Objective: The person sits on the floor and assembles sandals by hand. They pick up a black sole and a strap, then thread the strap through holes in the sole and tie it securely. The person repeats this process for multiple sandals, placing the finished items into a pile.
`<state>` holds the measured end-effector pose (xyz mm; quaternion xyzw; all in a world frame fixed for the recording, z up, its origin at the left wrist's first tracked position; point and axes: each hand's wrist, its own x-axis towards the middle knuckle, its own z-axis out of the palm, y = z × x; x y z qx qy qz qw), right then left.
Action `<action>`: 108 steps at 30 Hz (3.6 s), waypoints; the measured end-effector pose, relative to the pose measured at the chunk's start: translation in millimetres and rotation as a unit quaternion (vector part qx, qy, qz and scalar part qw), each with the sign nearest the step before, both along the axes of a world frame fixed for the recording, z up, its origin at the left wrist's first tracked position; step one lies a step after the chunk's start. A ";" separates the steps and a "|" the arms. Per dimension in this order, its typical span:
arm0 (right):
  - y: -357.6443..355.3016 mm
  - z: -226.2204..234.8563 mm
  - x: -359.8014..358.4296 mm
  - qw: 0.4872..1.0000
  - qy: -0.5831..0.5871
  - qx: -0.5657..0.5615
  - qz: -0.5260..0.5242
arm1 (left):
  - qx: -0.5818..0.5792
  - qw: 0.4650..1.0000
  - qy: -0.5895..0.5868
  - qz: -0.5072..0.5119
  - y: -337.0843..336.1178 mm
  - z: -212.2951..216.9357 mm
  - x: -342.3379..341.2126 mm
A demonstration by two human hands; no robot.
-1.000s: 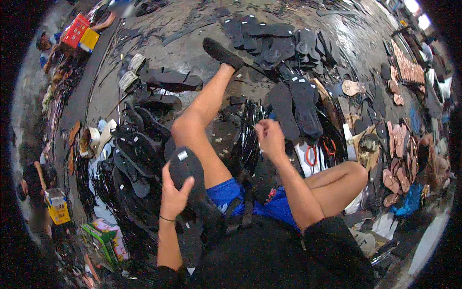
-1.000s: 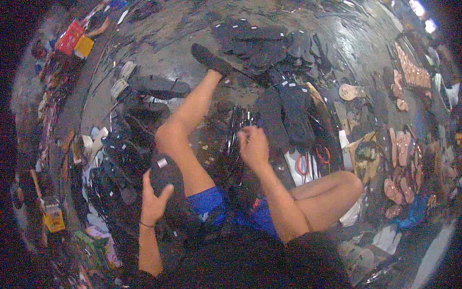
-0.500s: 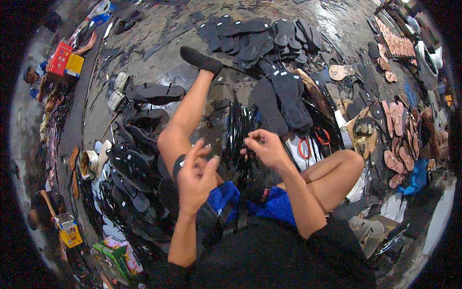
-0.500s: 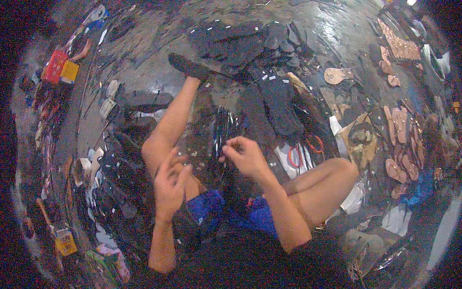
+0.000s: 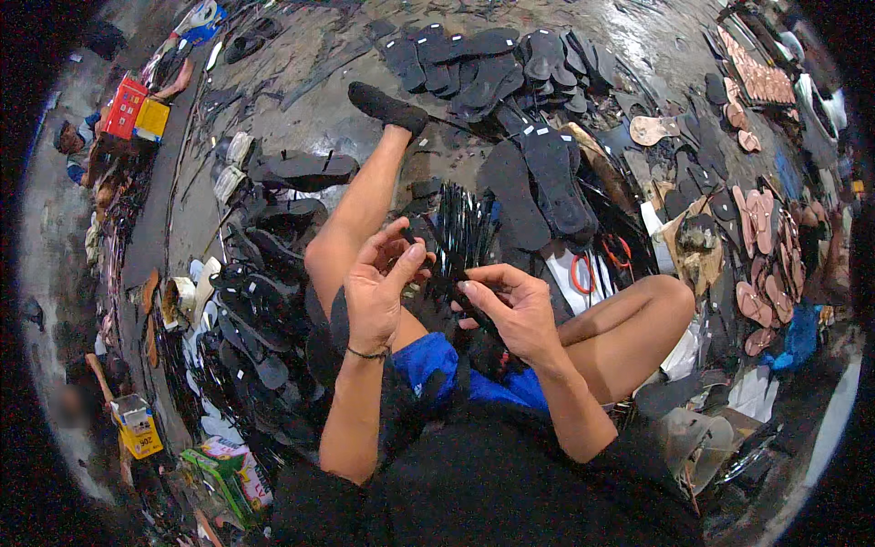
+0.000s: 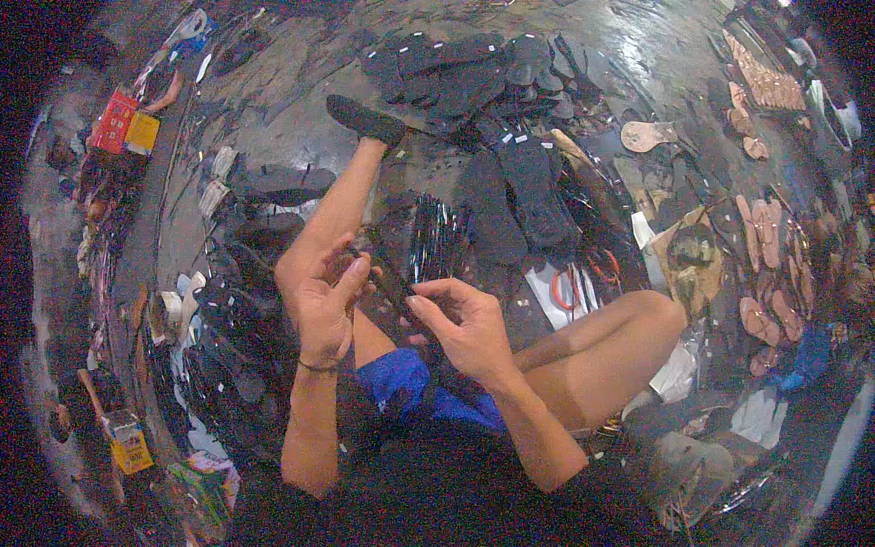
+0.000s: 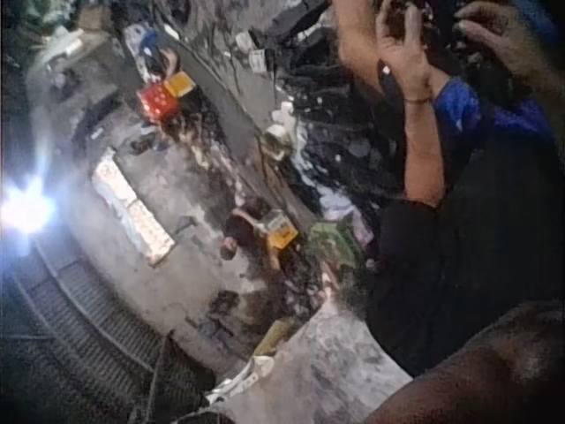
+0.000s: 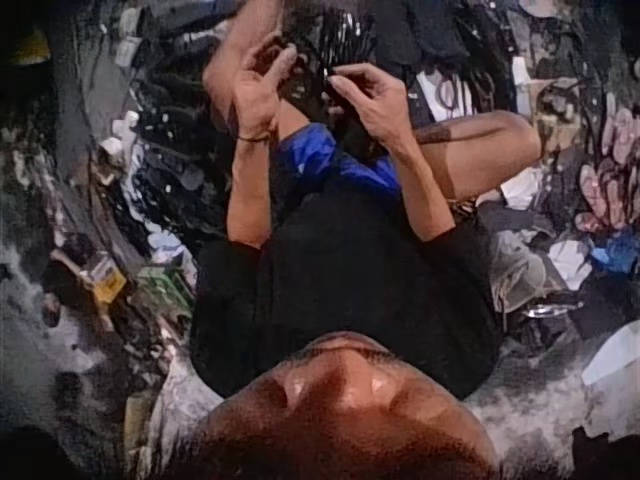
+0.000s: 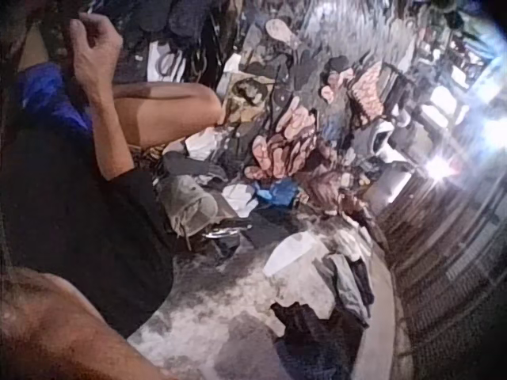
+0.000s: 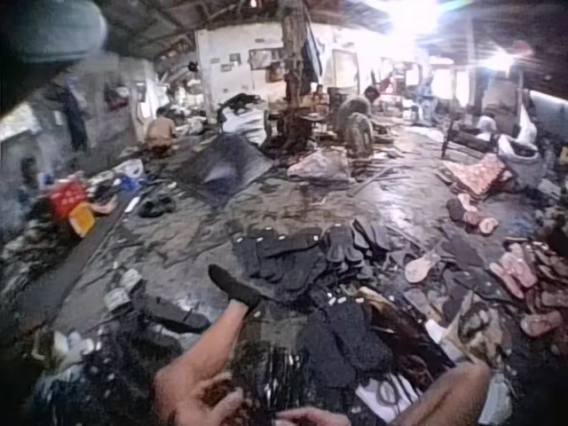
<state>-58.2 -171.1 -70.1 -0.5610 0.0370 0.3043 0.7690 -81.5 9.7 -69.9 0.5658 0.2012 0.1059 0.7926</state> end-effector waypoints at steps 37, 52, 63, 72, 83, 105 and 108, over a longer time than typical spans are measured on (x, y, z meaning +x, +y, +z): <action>32.9 -4.5 -2.2 0.974 -0.209 -0.060 0.060 | 0.643 0.736 0.210 0.032 46.2 -44.1 -138.3; 26.0 25.0 -5.7 0.910 -0.357 -0.198 0.068 | 0.276 0.958 0.075 0.016 -8.7 17.9 -85.5; 37.4 -12.0 -32.2 0.923 -0.347 -0.128 0.103 | 0.340 0.938 0.040 -0.055 15.1 -2.4 -101.7; 23.4 -19.7 -30.9 0.885 -0.387 -0.241 0.099 | 0.180 0.978 -0.018 -0.101 -4.5 -0.2 -86.7; -6.4 0.4 -21.5 0.868 -0.409 -0.215 0.180 | 0.268 0.956 -0.037 -0.117 -9.9 -1.5 -84.0; -8.5 -34.3 19.1 0.637 -0.586 -0.497 0.061 | 0.499 0.849 0.143 -0.100 -43.3 -61.7 -96.9; -7.9 -34.3 17.1 0.795 -0.441 -0.416 -0.024 | 0.295 0.945 0.133 -0.054 -30.1 -44.6 -75.5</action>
